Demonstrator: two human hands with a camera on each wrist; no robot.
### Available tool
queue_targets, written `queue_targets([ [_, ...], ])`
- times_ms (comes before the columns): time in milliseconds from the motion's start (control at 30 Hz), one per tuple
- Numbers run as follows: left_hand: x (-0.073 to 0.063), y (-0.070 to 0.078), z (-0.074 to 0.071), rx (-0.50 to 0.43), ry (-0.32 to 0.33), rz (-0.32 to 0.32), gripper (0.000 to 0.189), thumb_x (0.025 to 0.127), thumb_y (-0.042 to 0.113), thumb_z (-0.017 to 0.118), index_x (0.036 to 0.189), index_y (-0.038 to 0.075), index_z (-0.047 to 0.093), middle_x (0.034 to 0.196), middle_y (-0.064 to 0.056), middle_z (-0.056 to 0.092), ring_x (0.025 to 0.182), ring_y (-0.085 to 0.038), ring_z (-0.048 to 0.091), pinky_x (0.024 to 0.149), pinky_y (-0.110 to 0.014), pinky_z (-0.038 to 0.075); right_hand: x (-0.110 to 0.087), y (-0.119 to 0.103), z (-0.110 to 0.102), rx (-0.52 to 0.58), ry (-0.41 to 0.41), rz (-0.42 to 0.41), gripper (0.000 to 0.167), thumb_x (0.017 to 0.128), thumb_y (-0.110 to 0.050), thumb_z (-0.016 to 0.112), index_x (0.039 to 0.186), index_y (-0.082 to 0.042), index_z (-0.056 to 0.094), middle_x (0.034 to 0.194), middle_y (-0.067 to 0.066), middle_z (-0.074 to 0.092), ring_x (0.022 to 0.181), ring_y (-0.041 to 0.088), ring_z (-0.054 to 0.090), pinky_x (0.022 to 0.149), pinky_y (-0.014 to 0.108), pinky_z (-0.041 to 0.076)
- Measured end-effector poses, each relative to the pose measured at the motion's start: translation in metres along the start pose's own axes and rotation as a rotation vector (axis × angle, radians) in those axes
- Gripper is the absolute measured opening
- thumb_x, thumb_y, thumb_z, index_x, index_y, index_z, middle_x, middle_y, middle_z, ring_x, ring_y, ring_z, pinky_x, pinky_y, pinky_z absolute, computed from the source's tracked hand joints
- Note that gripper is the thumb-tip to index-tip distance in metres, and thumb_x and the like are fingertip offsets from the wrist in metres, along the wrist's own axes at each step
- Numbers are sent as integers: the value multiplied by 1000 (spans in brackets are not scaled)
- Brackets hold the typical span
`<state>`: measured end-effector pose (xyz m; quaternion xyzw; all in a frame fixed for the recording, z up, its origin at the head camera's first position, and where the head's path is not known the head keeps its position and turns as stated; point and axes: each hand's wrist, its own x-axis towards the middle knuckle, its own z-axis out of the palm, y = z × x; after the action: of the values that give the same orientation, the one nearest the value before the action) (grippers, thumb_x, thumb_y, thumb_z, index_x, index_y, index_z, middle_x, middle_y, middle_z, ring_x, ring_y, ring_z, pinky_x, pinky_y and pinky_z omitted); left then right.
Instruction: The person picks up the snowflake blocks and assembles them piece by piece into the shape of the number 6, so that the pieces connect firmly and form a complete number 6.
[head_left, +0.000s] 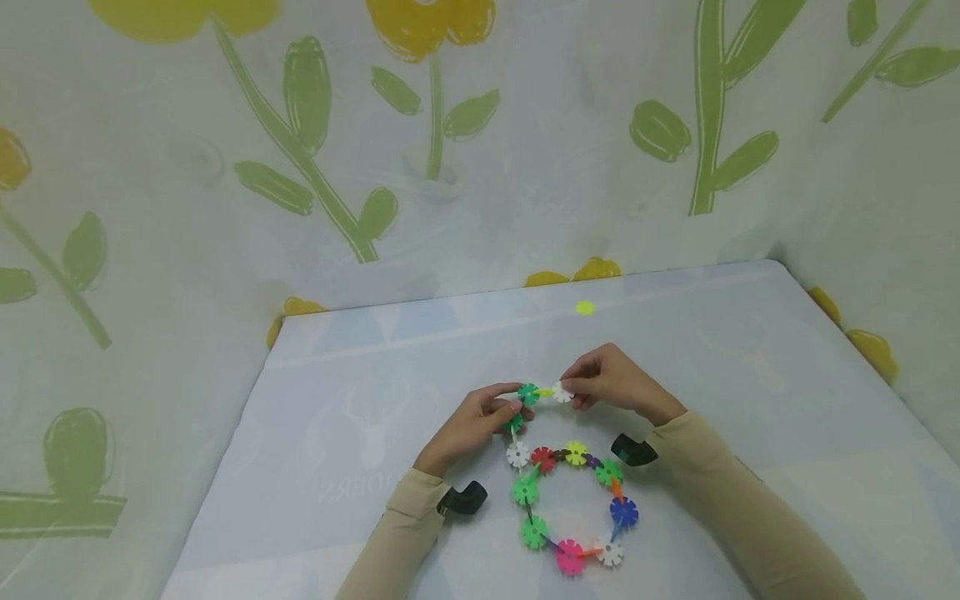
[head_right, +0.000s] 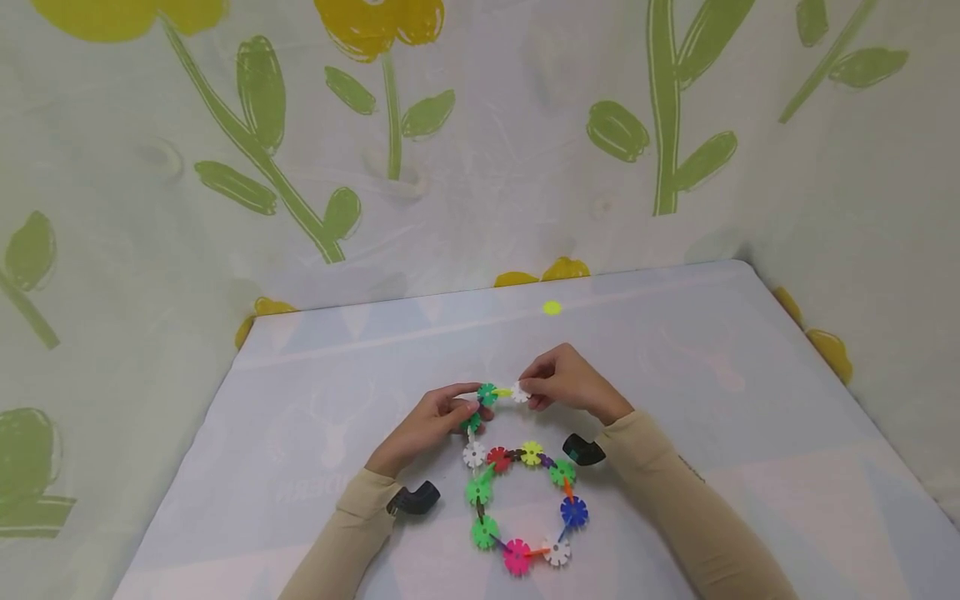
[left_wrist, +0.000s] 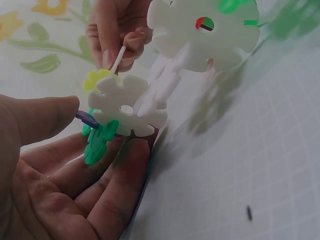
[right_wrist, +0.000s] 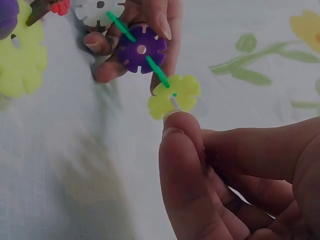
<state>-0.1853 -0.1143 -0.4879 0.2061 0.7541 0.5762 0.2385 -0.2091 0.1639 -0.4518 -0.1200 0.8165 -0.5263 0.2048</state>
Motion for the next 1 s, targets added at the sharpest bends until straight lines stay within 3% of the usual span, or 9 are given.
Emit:
queue_targets([
  [300, 0, 0, 0, 18, 5, -4, 49, 110, 25, 52, 153, 2, 46, 122, -21, 74, 94, -6, 71, 82, -22, 55, 1, 0, 6, 5, 11, -4, 20, 98, -9, 70, 108, 7, 75, 92, 15, 78, 72, 17, 74, 73, 33, 64],
  [600, -1, 1, 1, 61, 29, 46, 49, 107, 18, 57, 150, -5, 48, 114, -22, 77, 105, -23, 76, 95, -25, 57, -1, -5, 12, 54, 47, -4, 19, 98, -3, 68, 108, 12, 74, 94, 20, 78, 72, 16, 76, 71, 33, 64],
  [767, 0, -1, 1, 62, 35, 57, 49, 107, 18, 58, 148, -6, 50, 111, -22, 78, 104, -25, 77, 98, -27, 57, -1, -6, 15, 40, 68, 5, 18, 98, -2, 67, 108, 11, 75, 95, 20, 78, 72, 16, 76, 71, 32, 64],
  [1000, 2, -1, 1, 55, 27, 34, 48, 107, 17, 58, 150, -4, 49, 115, -23, 76, 106, -27, 76, 99, -27, 57, -1, -5, 8, 69, 21, 7, 24, 99, -7, 67, 115, 11, 72, 99, 21, 77, 74, 18, 76, 73, 34, 64],
])
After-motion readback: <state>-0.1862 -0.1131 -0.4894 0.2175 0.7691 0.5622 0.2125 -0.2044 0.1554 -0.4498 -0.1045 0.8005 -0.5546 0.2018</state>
